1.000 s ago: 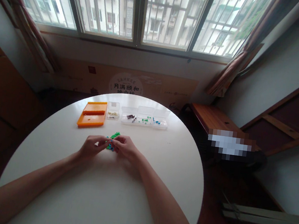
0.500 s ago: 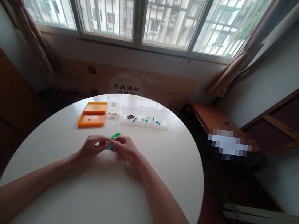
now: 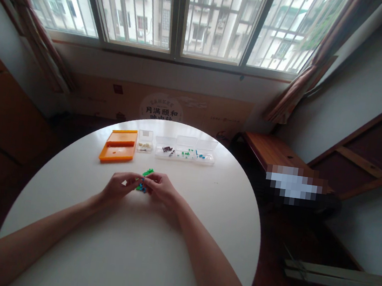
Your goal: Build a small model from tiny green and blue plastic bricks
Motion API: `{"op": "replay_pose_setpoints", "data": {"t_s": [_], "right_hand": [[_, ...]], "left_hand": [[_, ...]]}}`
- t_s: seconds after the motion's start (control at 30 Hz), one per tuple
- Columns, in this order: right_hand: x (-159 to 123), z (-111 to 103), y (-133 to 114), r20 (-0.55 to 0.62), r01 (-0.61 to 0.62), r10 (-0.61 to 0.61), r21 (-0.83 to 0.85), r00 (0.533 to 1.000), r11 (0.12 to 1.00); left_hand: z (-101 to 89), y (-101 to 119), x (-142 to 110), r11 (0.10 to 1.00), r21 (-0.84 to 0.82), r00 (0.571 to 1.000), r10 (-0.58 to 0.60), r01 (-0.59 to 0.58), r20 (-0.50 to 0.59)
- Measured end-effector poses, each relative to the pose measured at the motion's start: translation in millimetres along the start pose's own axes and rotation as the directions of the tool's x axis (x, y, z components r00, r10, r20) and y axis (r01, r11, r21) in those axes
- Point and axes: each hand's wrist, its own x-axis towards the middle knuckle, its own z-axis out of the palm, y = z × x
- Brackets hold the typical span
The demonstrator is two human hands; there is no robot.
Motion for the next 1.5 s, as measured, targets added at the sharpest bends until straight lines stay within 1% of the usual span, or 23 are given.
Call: {"op": "replay_pose_setpoints", "data": {"t_s": [0.23,0.53,0.83,1.0,1.17,1.5], "right_hand": [[-1.2,2.1,-2.2,-0.001,-0.009,0.009,0.014,1.000,1.000],[-1.4,1.3,-2.6,0.007,-0.023,0.023,-0.009,1.000,1.000],[-0.7,1.8,-2.6,0.011,-0.018,0.018,-0.017,1.000,1.000],[-0.6,1.4,-2.2,0.016,-0.007,0.007,-0.025,1.000,1.000],[0.3,1.3,-0.7,0.019,0.004,-0.003,-0.018,1.000,1.000],[0.7,0.3,1.4,0.028,0.010,-0.010,-0.003,1.000,1.000]], "left_hand": [[0.5,-3.1,-1.4,0.999,0.011,0.999,-0.051,0.051,0.017],[0.8,-2.6,-1.4,0.999,0.021,0.999,-0.041,0.041,0.028],[0.0,-0.8,-1.4,0.997,0.035,0.997,-0.066,0.065,0.033],[0.5,-2.9,-2.4,0.998,0.032,0.998,-0.057,0.056,0.039],[0.1,-3.0,-1.6,0.999,0.032,0.998,-0.043,0.042,0.045],[0.5,-3.0,-2.3,0.997,0.033,0.996,-0.065,0.064,0.058]]}}
